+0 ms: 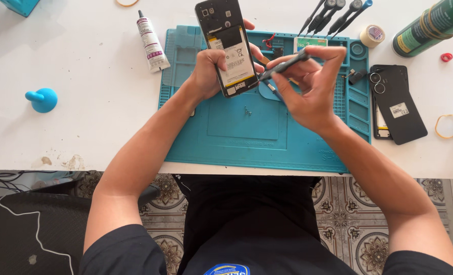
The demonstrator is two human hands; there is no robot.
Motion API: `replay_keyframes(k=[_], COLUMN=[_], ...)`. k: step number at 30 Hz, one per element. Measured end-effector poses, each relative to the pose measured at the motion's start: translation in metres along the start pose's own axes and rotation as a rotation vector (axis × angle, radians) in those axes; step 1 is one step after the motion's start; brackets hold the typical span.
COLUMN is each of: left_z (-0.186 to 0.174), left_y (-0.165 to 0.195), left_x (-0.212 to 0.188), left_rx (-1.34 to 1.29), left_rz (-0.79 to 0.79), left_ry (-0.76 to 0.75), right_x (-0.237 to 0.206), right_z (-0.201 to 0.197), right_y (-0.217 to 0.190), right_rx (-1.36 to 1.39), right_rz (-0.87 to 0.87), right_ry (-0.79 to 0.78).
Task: The person removes the back cover of a smartphone, disconnects the old battery, and installs a new battery. They then reconnect the battery connector, reattach the back cover, and secure it with screws.
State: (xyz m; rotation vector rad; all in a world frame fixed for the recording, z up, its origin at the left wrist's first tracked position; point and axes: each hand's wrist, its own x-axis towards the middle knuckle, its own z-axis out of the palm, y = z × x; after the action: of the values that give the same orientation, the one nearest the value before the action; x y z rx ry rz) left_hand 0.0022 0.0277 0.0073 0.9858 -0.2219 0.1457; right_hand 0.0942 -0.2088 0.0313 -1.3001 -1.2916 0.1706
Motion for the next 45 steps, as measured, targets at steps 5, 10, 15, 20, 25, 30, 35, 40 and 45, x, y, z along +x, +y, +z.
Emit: replay_keyframes(k=[5, 10, 15, 20, 25, 30, 35, 40, 45], left_z=[0.001, 0.003, 0.007, 0.007, 0.008, 0.010, 0.011, 0.011, 0.009], left_y=[0.001, -0.009, -0.020, -0.023, -0.022, -0.021, -0.021, -0.021, -0.023], left_x=[0.000, 0.001, 0.001, 0.000, 0.000, -0.001, -0.001, -0.001, -0.001], left_rx=[-0.003, -0.064, -0.056, -0.048, -0.037, -0.043, -0.043, -0.042, -0.021], left_rz=[0.016, 0.009, 0.054, 0.049, 0.019, 0.012, 0.003, 0.012, 0.008], left_ry=[-0.028, 0.006, 0.068, 0.049, 0.059, 0.061, 0.066, 0.059, 0.065], right_x=[0.000, 0.000, 0.001, 0.000, -0.001, -0.002, -0.002, -0.002, -0.001], right_z=[-0.005, -0.002, 0.001, 0.002, 0.004, 0.005, 0.007, 0.006, 0.006], right_y=[0.001, -0.001, -0.002, 0.001, 0.005, 0.007, 0.007, 0.007, 0.006], right_rx=[0.059, 0.206, 0.296, 0.317, 0.309, 0.293, 0.316, 0.328, 0.300], right_rz=[0.021, 0.036, 0.179, 0.220, 0.209, 0.203, 0.207, 0.215, 0.196], right_ry=[0.061, 0.005, -0.033, -0.046, -0.053, -0.056, -0.048, -0.051, -0.053])
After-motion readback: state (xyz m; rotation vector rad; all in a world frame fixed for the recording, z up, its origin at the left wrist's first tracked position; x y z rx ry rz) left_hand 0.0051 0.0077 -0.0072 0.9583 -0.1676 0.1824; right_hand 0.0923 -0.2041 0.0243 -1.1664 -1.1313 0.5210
